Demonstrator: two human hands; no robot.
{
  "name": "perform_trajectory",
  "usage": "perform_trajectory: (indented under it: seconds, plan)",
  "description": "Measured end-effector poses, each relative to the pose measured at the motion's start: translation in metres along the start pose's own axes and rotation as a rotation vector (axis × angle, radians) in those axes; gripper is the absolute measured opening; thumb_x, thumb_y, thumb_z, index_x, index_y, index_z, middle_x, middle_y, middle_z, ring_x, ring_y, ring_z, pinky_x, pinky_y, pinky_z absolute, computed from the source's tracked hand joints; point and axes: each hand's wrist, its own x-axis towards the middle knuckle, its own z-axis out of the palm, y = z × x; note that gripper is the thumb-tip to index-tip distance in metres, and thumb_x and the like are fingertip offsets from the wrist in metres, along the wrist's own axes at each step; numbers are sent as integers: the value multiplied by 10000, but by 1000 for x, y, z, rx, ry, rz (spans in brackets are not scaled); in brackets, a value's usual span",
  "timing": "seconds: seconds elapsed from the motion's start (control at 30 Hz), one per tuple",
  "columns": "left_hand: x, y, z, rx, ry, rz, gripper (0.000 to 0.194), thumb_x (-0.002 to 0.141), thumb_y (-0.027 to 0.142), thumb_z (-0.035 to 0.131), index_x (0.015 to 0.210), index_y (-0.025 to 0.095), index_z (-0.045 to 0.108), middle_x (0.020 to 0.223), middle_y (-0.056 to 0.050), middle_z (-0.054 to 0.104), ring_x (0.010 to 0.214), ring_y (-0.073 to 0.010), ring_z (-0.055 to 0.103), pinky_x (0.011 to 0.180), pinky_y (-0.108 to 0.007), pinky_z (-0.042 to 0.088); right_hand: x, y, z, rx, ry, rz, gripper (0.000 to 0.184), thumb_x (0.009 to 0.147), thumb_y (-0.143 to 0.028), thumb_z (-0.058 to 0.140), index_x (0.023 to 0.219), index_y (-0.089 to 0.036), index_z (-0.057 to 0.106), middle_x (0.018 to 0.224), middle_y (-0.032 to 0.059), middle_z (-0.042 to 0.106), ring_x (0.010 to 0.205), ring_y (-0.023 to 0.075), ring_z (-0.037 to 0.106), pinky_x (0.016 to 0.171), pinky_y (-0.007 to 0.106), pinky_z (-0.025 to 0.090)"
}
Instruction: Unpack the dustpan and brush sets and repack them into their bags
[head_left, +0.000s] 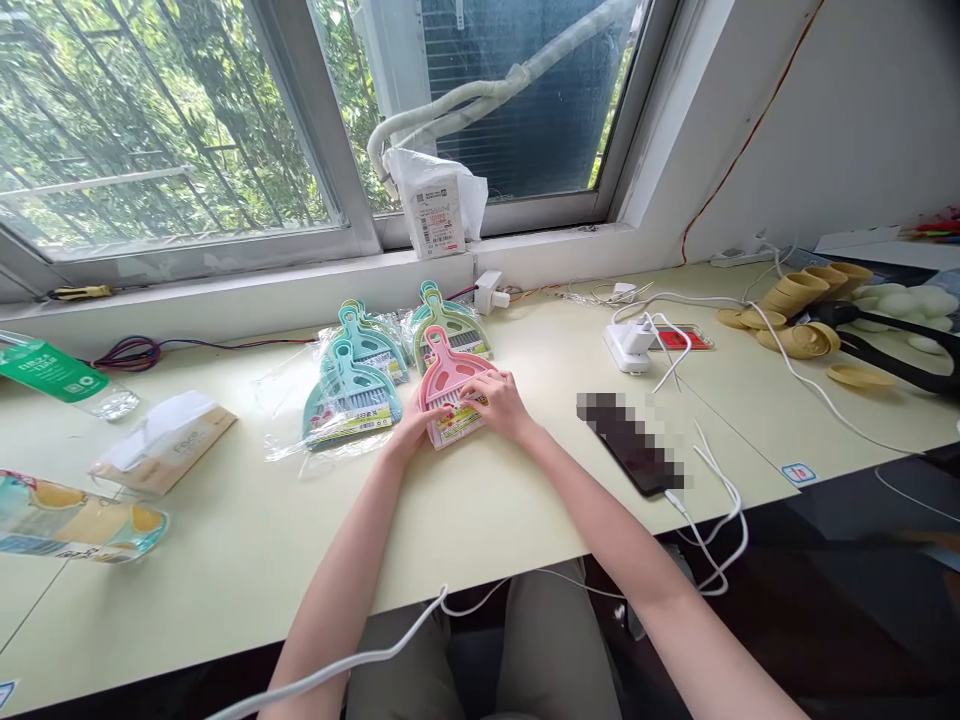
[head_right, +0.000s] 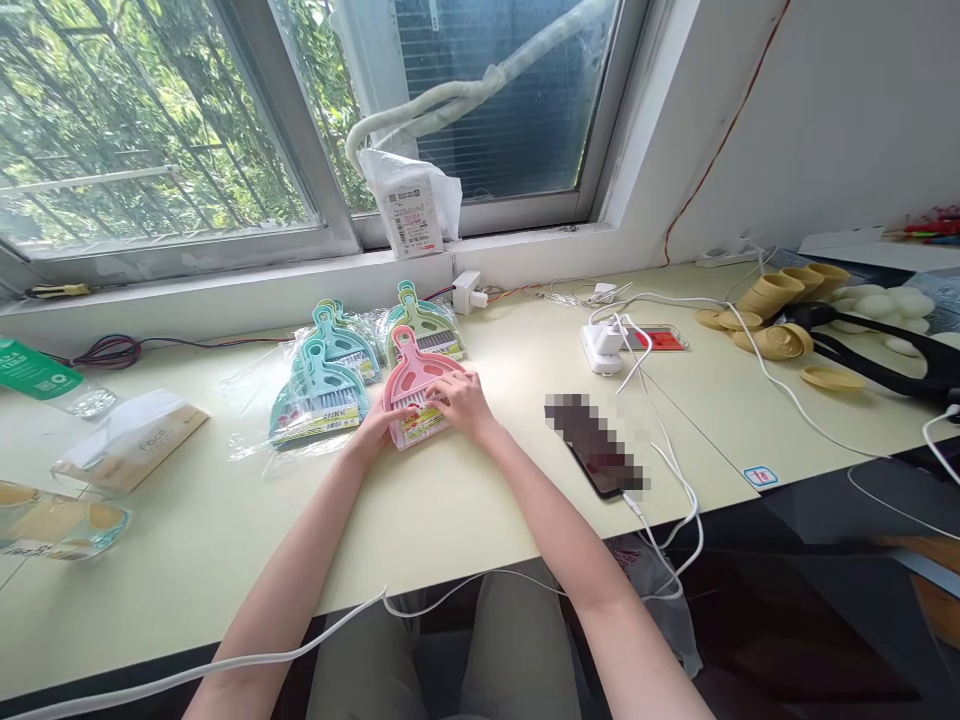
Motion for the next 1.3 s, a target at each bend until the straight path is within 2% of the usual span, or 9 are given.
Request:
perform_trajectory:
  seconds: [0.2,0.4,0.5,0.67,0.83,0.93,1.1,1.17,1.3]
  plan:
    - [-2,2,2,-10,37,12,873,622,254,781,1406,239,398,1286,-108,579,1217,-329,513,1005,-458,441,-1,-6,-3,-56,-2,68,148,881,-325,564,965,-250,661,1091,51,663,1075,224,523,961,375,277]
    - [-3,6,1,-56,171,35,789,635,283,767,1353,217,448,1260,-120,595,1186,-337,537,963,-452,477,-5,-24,-1,-40,396,357,447,901,-383,464,1324,-241,430,1437,112,383,1331,255,330,1055,429,276]
    - [-4,7,-2,-83,242,66,734,665,299,746,1335,214,459,1269,-125,587,1178,-323,545,967,-441,475,-4,-29,8,375,533,600,610,875,-451,476,1399,-207,280,1481,155,310,1328,251,364,1008,423,387]
    - [-8,16,0,-21,233,125,749,680,306,736,1359,229,429,1283,-109,577,1194,-305,534,981,-440,458,-1,-32,28,1382,125,677,307,830,-391,578,1086,-226,542,1120,70,663,997,197,648,831,349,545]
    - [-7,24,2,110,148,179,688,702,317,716,1340,243,470,1296,-83,573,1227,-297,501,1008,-442,425,1,-21,29,1602,170,806,199,703,-180,712,866,-201,601,897,19,729,777,160,694,760,308,576]
    - [-7,30,-9,235,372,265,437,822,348,553,1242,231,562,1317,-74,549,1257,-284,465,1029,-457,394,2,-11,23,1597,192,780,193,696,-159,715,858,-188,615,875,24,734,754,166,698,735,313,581]
    - [-20,39,-59,784,1127,317,454,859,233,441,1310,209,482,1510,-89,279,1421,-299,142,1150,-535,93,2,-2,18,1560,228,760,199,687,-153,719,846,-185,604,835,23,736,712,171,698,713,323,590]
    - [-25,36,-83,951,1209,159,595,810,264,536,1378,151,402,1535,-158,198,1426,-354,71,1136,-568,53,2,-2,19,1549,226,748,202,693,-166,717,856,-185,599,835,26,736,707,172,699,712,328,593]
    - [-28,22,-108,1143,1073,-49,578,777,317,593,1323,151,495,1467,-181,367,1380,-404,216,1104,-614,79,2,-2,20,1524,204,729,209,686,-172,723,866,-169,617,852,40,738,720,172,701,702,319,596]
